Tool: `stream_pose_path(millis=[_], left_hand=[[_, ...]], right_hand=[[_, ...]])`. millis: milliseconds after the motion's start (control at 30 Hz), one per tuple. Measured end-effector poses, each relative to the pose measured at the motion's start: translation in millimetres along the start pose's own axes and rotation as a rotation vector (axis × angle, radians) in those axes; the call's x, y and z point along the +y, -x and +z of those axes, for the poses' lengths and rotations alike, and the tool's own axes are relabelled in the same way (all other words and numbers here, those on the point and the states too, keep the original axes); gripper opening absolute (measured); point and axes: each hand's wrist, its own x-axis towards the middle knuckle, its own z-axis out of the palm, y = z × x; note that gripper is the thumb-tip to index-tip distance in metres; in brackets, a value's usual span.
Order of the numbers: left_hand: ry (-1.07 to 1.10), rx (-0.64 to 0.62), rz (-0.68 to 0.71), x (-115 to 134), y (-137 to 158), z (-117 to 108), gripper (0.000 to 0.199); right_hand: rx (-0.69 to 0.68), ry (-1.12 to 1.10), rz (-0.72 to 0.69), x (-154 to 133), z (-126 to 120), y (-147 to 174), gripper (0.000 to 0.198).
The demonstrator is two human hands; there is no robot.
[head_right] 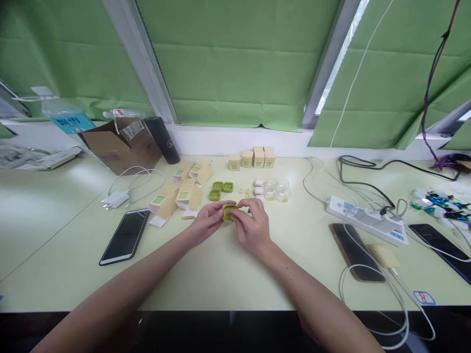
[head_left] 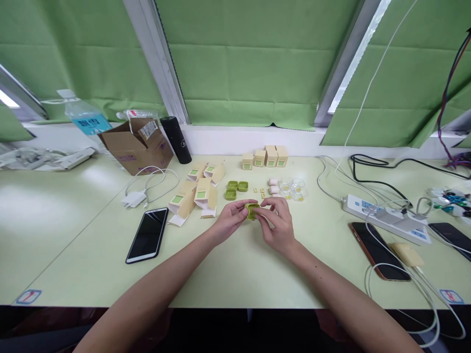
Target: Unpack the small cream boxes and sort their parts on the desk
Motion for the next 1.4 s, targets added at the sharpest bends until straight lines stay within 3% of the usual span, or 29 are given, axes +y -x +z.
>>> stream_pose_path(millis=[467,567,700,767,933,1033,1233,1400], left_hand=[[-0.207,-0.041,0.026,-1,-1,1,0.051],[-0.269,0.042,0.113,-1,-4,-3,0.049],[-0.323,0.271,0.326,0,-11,-15,0.049],[-0.356,0.325,0.393,1,-13,-20,0.047],[-0.609,0.423,0.535,-3,-15,-26,0.031],[-0.777,0.484,0.569,-4,-14,-28,0.022],[-0.996,0.538,0.522,-1,-12,-26,0.018],[-1.078,0.529,0.524,-4,-12,-26,0.023]], right_hand=[[-0.053,0.035,0.020,2,0,-5,0.016],[-0.010,-0.001,0.037,3,-10,-12,0.012],[0.044,0.024,0.135,17,-20,-23,0.009],[-0.054,0.094,0.194,29,-19,-29,0.011],[-0.588,0.388,0.305,54,0,-51,0.020],[-0.789,0.568,0.317,60,16,-62,0.025],[-0.844,0.647,0.337,62,37,-68,0.021],[-0.764,0.633,0.344,57,30,-62,0.022]])
